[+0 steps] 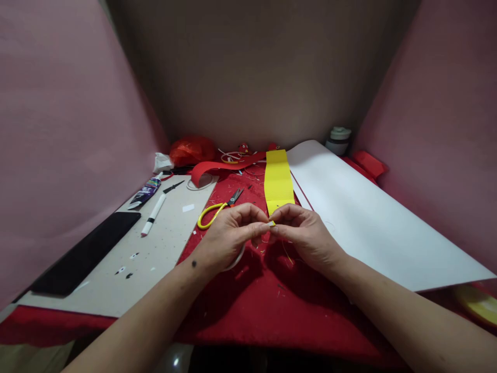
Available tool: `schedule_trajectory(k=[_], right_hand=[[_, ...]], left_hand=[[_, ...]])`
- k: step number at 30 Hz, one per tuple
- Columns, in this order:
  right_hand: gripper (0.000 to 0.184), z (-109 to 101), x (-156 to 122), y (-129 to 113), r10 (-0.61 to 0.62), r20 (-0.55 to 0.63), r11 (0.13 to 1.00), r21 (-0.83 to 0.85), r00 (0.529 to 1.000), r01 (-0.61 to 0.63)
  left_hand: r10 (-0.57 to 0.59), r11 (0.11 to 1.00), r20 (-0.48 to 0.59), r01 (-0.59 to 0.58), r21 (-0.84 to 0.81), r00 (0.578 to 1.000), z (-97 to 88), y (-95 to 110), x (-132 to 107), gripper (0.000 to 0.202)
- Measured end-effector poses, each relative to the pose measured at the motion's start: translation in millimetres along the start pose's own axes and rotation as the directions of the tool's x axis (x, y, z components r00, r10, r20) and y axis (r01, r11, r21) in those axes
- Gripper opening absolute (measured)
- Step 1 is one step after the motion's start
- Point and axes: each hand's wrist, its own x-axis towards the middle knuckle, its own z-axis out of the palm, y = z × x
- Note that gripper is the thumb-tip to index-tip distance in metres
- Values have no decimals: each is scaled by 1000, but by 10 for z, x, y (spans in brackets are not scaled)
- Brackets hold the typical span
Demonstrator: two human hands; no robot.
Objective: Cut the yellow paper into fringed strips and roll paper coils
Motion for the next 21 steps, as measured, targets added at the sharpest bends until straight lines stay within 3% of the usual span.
schedule_trajectory(k=[21], right_hand=[[12,-12,6,24,0,33,1000,-26,999,1]], left_hand=[[11,997,20,-12,72,1000,-16,-3,5,11]])
